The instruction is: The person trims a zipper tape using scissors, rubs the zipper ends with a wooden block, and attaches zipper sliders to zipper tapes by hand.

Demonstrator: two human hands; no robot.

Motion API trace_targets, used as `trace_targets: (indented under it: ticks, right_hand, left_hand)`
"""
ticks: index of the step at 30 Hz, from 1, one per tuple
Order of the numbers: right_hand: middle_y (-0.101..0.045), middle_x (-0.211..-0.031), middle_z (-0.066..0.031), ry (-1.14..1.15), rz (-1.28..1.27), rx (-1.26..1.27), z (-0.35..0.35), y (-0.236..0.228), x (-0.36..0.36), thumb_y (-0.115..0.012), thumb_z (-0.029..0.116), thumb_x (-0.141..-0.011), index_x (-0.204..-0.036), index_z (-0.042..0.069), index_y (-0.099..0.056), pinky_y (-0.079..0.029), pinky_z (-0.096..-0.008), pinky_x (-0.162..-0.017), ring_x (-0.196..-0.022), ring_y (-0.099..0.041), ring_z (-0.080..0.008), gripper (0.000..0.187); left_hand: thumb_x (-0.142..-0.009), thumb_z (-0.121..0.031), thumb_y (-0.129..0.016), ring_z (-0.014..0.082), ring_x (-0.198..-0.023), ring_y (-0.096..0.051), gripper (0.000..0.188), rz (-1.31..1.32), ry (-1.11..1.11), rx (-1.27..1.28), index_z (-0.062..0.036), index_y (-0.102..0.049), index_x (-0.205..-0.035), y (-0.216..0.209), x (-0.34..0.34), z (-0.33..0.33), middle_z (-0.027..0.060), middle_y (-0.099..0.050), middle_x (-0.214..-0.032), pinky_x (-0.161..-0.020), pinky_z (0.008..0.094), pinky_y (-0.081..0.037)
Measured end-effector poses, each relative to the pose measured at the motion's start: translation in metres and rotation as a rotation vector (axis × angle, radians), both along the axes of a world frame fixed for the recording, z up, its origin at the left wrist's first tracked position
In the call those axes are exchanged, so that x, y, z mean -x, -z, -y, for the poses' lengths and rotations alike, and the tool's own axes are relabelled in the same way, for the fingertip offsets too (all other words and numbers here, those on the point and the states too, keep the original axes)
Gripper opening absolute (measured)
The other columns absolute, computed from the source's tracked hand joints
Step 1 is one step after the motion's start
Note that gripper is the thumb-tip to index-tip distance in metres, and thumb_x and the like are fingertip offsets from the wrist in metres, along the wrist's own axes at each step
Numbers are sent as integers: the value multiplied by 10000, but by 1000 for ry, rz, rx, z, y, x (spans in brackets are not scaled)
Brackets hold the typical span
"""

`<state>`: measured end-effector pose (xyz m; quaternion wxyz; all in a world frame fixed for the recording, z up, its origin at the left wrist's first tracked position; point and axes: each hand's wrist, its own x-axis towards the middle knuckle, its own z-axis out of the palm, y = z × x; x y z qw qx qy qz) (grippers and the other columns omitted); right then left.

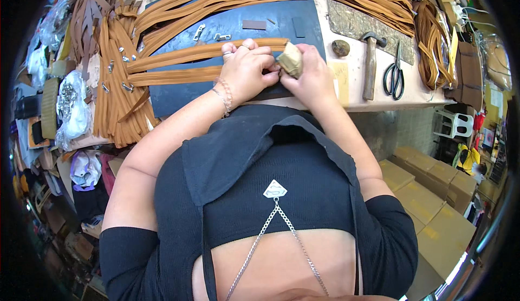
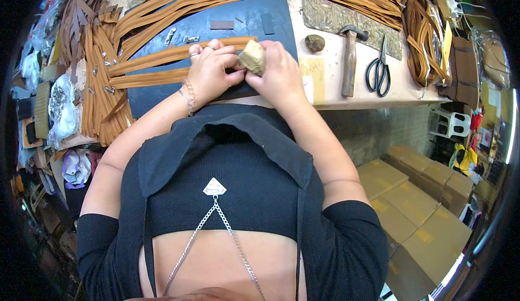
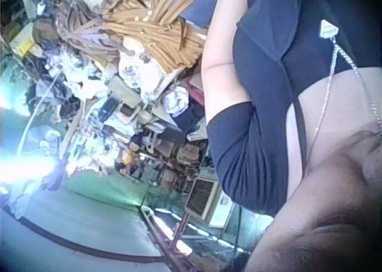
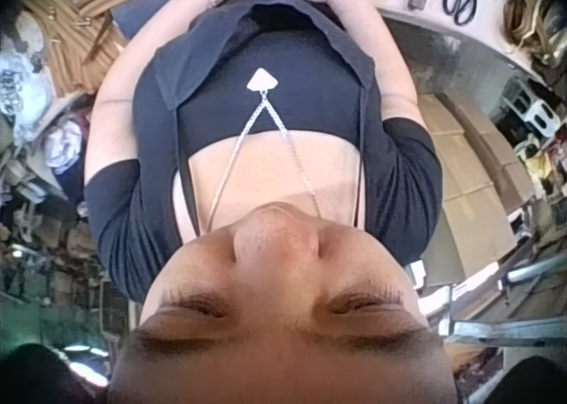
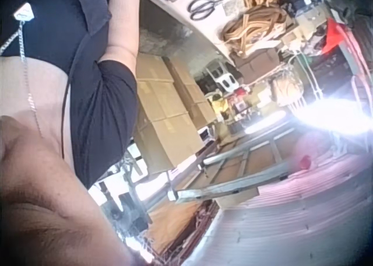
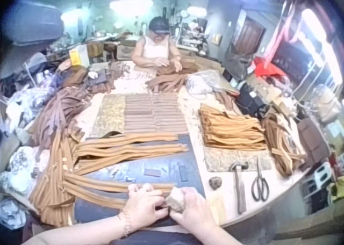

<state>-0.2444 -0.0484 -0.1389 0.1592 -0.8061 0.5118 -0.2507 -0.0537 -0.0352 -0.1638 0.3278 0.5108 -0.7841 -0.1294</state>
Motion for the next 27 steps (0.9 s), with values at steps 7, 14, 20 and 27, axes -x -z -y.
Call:
trace_targets:
  ticks: [7, 14, 20, 27]
  right_hand:
    - [-632, -1132, -204, 80, -72, -57, 12, -15, 19, -807, 207, -698, -1215, 11, -524, -530, -478, -869, -1023, -645, -397, 621]
    - [-625, -1148, -192, 44, -146, -220, 12, -25, 17, -799, 211, -700, -1219, 28, -533, -503, -465, -933, -1090, -613, -393, 611]
    - [-628, -1156, -189, -1, -106, -188, 4, -19, 0, -786, 209, -710, -1227, 39, -538, -510, -467, -922, -1068, -631, -390, 598]
    - [-628, -1161, -178, 31, -224, -172, 17, -36, 21, -783, 236, -714, -1225, 17, -528, -516, -464, -912, -1076, -630, -375, 612]
  left_hand:
    - [-753, -257, -766, 172, -900, -545, 221, 52, 1, -15, -163, -593, -653, -2, 2, 0, -77, -595, -795, -834, 415, -289]
    - [-754, -259, -763, 173, -903, -542, 219, 42, 1, -38, -161, -592, -657, -3, -1, -2, -71, -582, -797, -831, 422, -286]
    - [-753, -266, -762, 172, -888, -535, 221, 51, 7, 1, -169, -591, -652, -3, 2, 1, -69, -571, -782, -817, 429, -287]
    - [-732, -260, -763, 175, -890, -539, 188, 45, -1, -4, -173, -614, -657, -1, 0, 1, -68, -577, -772, -819, 429, -293]
